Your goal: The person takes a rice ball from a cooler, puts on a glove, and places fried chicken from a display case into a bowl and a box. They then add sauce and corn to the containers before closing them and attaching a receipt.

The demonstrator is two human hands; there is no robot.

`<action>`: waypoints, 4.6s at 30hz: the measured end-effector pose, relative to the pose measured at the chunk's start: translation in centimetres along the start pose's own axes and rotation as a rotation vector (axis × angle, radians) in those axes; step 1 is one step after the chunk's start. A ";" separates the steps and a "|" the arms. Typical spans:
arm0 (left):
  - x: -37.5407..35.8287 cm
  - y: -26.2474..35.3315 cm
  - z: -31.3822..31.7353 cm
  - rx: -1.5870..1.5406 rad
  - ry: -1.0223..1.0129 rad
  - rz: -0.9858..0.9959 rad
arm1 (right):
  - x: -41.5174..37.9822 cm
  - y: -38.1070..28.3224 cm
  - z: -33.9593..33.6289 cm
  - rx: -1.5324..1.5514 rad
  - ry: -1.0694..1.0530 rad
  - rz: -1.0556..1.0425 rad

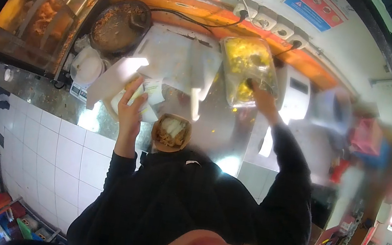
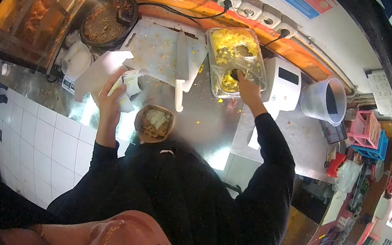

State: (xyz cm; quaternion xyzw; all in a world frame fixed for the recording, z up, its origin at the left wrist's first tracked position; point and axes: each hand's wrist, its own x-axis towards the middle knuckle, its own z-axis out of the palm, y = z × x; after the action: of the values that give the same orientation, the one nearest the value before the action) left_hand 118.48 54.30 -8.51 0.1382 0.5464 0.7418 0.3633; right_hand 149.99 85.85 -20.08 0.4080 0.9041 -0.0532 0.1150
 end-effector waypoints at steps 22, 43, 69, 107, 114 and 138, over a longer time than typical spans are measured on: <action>-1.9 0.2 -2.9 -0.053 0.127 0.040 | 0.5 3.0 -2.2 1.185 -0.638 0.065; -3.5 0.5 -6.7 -0.023 0.223 0.189 | -10.7 -15.0 -6.6 1.600 -0.698 -0.117; -7.3 4.6 -1.9 0.158 -0.620 0.198 | -12.0 -15.8 -3.4 1.956 -0.351 0.098; 0.4 3.0 -0.9 -0.222 -0.333 -0.106 | 18.9 -1.0 11.0 0.628 0.673 0.452; 1.5 2.0 -0.9 -0.241 -0.358 -0.132 | 17.5 -3.4 3.3 0.525 0.281 0.572; 1.4 0.6 -2.1 -0.261 -0.335 -0.105 | -0.2 -1.2 -1.7 0.756 0.013 -0.169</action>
State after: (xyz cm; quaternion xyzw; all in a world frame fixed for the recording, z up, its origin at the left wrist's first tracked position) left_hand 116.03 53.65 -8.96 0.1826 0.3844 0.7530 0.5018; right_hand 148.91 85.20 -18.41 0.3458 0.8520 -0.3894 -0.0537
